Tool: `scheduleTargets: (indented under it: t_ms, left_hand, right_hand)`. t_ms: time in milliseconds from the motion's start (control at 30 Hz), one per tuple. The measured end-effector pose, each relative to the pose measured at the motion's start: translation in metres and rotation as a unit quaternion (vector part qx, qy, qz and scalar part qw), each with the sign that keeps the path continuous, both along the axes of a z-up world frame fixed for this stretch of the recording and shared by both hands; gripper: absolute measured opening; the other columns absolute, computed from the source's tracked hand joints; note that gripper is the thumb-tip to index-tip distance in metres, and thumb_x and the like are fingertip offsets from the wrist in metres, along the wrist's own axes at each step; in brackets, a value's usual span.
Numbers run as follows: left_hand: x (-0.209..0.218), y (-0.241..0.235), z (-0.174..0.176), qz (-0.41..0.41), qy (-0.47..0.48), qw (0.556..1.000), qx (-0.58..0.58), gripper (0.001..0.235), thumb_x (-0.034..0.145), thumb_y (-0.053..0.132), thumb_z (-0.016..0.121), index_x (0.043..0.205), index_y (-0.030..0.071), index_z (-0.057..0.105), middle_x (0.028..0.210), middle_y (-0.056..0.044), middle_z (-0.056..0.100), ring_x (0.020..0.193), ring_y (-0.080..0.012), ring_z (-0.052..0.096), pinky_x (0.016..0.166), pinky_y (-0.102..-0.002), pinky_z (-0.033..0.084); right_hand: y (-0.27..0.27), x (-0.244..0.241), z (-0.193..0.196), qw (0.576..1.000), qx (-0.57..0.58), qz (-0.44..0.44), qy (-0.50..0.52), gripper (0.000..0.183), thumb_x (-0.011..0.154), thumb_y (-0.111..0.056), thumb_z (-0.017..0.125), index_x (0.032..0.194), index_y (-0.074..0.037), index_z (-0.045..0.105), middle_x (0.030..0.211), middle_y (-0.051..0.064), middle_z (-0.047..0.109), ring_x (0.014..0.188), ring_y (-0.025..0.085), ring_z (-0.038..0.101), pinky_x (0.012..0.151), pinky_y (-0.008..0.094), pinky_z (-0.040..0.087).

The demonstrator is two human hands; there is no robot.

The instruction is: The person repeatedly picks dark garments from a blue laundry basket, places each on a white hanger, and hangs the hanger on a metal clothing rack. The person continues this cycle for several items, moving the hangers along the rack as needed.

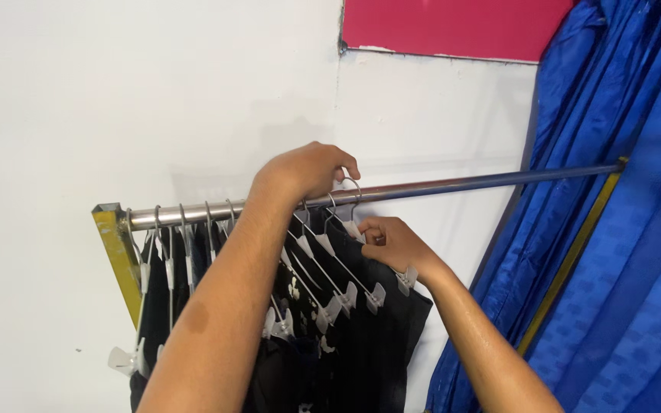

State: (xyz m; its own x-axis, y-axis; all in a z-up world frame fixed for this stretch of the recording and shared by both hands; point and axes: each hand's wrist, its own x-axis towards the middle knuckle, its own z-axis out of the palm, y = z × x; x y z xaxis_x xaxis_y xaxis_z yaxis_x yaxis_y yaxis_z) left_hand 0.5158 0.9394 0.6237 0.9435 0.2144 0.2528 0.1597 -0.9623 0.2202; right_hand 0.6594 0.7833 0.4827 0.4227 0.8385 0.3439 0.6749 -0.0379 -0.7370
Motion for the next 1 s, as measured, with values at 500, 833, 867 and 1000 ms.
scheduleTargets:
  t_ms: [500, 833, 867, 1000]
  left_hand:
    - [-0.003, 0.008, -0.017, -0.067, 0.003, 0.998, 0.006, 0.055, 0.076, 0.010, 0.080, 0.128, 0.017, 0.065, 0.117, -0.008, 0.074, 0.107, -0.0259, 0.071, 0.090, -0.041, 0.057]
    - [-0.002, 0.014, -0.024, -0.085, -0.029, 0.995, 0.041, 0.053, 0.076, 0.010, 0.078, 0.128, 0.020, 0.067, 0.119, -0.008, 0.072, 0.112, -0.0267, 0.068, 0.094, -0.041, 0.055]
    - [-0.002, 0.014, -0.024, -0.097, -0.038, 0.993, 0.051, 0.052, 0.076, 0.011, 0.079, 0.126, 0.018, 0.068, 0.119, -0.008, 0.072, 0.113, -0.0271, 0.068, 0.094, -0.041, 0.055]
    - [-0.001, 0.015, -0.023, -0.084, -0.025, 0.995, 0.049, 0.050, 0.077, 0.014, 0.079, 0.126, 0.017, 0.066, 0.117, -0.009, 0.073, 0.110, -0.0269, 0.069, 0.093, -0.041, 0.056]
  right_hand:
    - [-0.002, -0.020, -0.011, 1.000, 0.002, -0.027, 0.011, 0.029, 0.082, 0.002, 0.066, 0.109, 0.000, 0.074, 0.057, -0.004, 0.049, 0.055, 0.005, 0.044, 0.058, 0.021, 0.042]
    - [-0.004, -0.035, 0.002, 0.999, -0.023, -0.049, -0.002, 0.025, 0.079, 0.003, 0.069, 0.104, 0.003, 0.067, 0.058, -0.001, 0.057, 0.047, 0.008, 0.052, 0.044, 0.027, 0.039]
    - [-0.004, -0.036, 0.003, 0.999, -0.024, -0.041, -0.010, 0.024, 0.080, 0.002, 0.070, 0.104, 0.003, 0.068, 0.058, 0.000, 0.057, 0.047, 0.008, 0.052, 0.045, 0.027, 0.040]
    - [-0.005, -0.033, 0.007, 0.998, -0.049, -0.038, -0.024, 0.025, 0.085, -0.010, 0.075, 0.108, -0.001, 0.070, 0.056, 0.002, 0.057, 0.045, 0.009, 0.052, 0.047, 0.027, 0.041]
